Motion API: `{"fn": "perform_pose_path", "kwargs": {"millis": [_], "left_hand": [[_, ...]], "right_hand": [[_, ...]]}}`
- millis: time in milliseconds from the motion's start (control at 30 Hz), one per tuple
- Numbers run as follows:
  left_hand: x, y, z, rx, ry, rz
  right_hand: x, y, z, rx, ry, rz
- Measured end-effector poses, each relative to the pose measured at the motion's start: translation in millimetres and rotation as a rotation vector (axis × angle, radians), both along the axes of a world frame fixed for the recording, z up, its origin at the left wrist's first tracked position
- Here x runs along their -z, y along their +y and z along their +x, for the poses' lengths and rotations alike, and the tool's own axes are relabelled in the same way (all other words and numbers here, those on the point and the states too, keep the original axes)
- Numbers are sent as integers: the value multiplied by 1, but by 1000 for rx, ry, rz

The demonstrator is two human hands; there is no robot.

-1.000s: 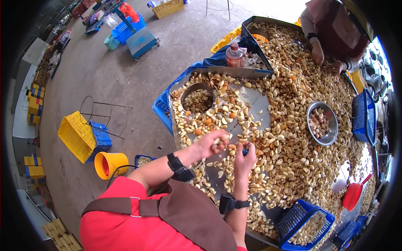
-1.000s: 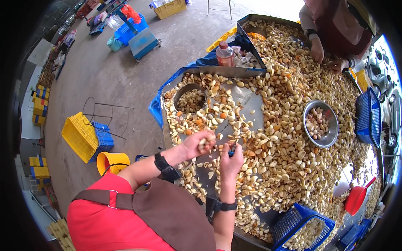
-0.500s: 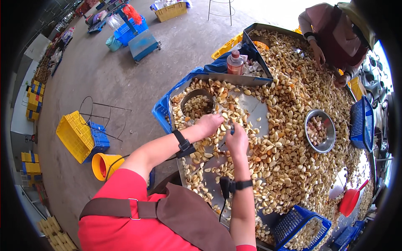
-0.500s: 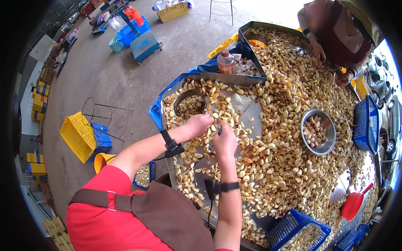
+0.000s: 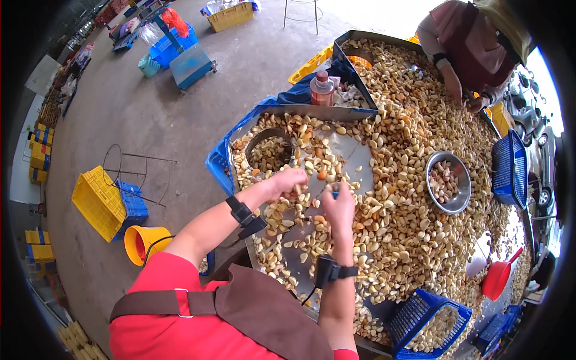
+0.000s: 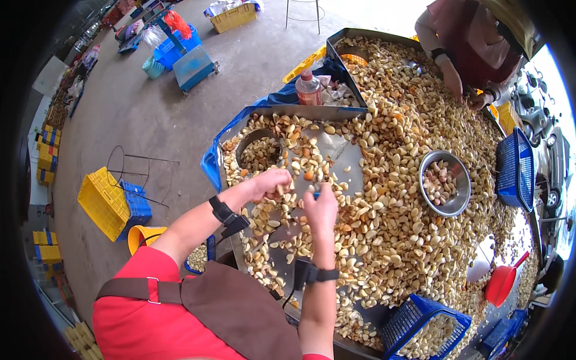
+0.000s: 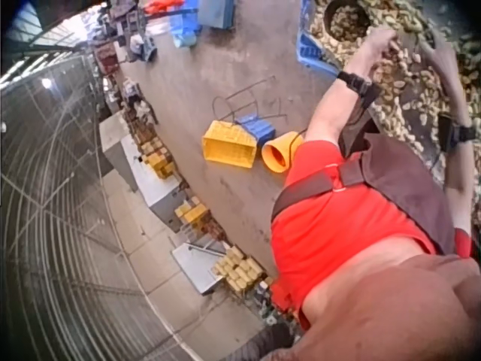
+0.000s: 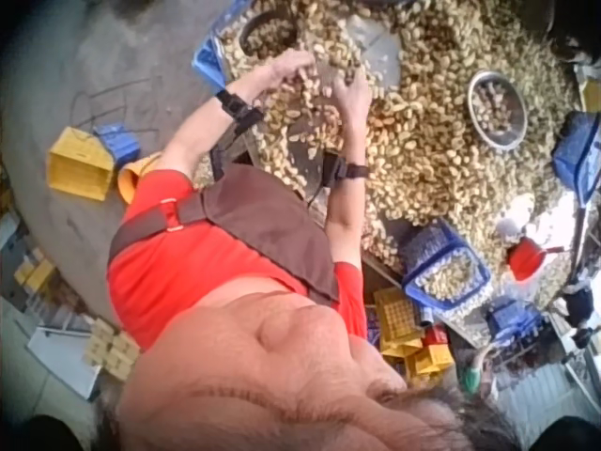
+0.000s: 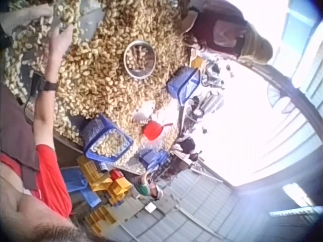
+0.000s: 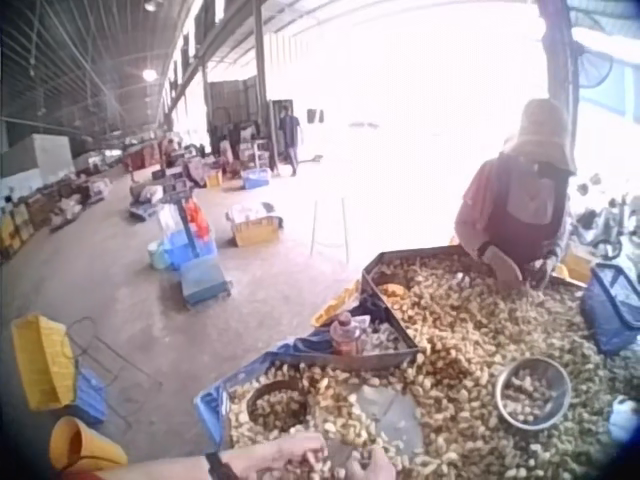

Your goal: The person stands at a table covered with garlic cloves and peels them by hand. They remove the papery skins and place the peeled cloves into a blue basket.

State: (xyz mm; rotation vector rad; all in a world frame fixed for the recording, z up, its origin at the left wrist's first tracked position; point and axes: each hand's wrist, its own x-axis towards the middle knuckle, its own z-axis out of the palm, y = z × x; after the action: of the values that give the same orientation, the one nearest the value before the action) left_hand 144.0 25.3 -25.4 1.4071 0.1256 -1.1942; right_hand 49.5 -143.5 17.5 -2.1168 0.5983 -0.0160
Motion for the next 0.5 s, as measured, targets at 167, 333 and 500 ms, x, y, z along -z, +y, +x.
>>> {"fn": "perform_pose_path", "kwargs": {"millis": [167,333,500], "left_hand": [[-20,-23,-27,-296,411,-306],[2,-5,-15,-435,499,-459],[-4,-10,20,-286,-346,73]], "right_hand": [[-15,-16,0,-67,-101,89],[22,-29,19,-141,115,-524],[36,-23,17,-138,146,-538]]}}
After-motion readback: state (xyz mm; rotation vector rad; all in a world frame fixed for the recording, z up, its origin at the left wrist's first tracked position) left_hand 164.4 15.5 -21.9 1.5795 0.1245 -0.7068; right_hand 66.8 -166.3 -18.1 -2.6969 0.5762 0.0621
